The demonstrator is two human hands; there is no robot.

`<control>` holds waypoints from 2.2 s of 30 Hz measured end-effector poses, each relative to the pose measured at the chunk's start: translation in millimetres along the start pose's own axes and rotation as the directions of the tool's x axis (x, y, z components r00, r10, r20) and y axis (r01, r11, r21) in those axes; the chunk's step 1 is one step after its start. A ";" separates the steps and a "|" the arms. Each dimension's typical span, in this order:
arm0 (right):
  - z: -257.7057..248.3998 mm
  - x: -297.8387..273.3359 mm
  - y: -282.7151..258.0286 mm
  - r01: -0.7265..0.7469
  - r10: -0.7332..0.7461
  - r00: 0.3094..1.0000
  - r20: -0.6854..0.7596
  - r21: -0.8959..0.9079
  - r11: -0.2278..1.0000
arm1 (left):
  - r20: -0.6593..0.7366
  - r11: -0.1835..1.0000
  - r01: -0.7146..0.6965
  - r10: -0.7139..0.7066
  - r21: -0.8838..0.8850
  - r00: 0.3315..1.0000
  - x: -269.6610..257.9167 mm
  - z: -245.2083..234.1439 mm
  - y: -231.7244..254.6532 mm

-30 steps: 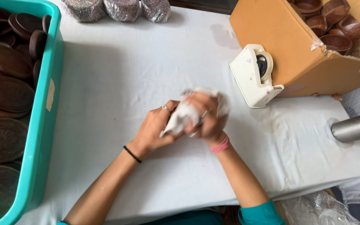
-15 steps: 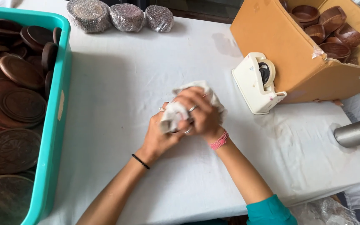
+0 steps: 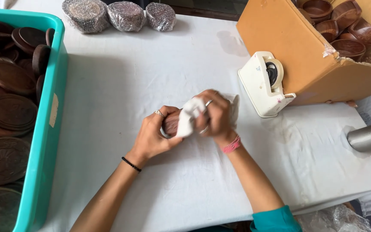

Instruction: Polishing small wooden containers and stacking coasters.

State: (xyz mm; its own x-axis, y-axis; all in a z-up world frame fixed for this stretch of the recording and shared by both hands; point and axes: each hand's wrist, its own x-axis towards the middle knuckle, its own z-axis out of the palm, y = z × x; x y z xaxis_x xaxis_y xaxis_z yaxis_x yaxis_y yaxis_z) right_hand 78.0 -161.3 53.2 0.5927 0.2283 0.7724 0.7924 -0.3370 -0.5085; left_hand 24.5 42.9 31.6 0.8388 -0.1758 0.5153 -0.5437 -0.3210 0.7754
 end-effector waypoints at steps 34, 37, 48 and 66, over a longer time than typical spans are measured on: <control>38.2 -45.3 2.8 0.214 -0.184 0.975 0.124 -0.296 0.931 | -0.105 0.874 0.159 -0.231 -0.460 0.967 -15.0 31.1 -29.9; 36.3 -57.9 27.1 0.083 -0.032 0.984 0.173 -0.296 0.952 | -0.122 0.738 0.334 -0.488 -0.587 0.864 -3.8 23.4 6.6; 53.3 -49.4 -3.4 0.068 -0.010 0.891 0.454 -0.112 0.991 | -0.211 0.773 0.289 -0.473 -0.565 0.855 -19.2 29.4 -62.6; 40.4 -55.0 36.2 -0.136 0.157 0.942 0.297 -0.089 0.987 | -0.118 0.756 0.258 -0.403 -0.601 0.907 -13.6 37.7 -46.1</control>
State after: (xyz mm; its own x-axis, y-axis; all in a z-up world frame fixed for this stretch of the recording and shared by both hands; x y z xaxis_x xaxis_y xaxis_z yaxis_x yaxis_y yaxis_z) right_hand 80.0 -149.1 -23.0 0.7255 0.4332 0.5348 0.6881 -0.4452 -0.5729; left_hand 39.3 25.0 -24.9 0.9770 0.0795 0.1977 -0.2121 0.2710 0.9389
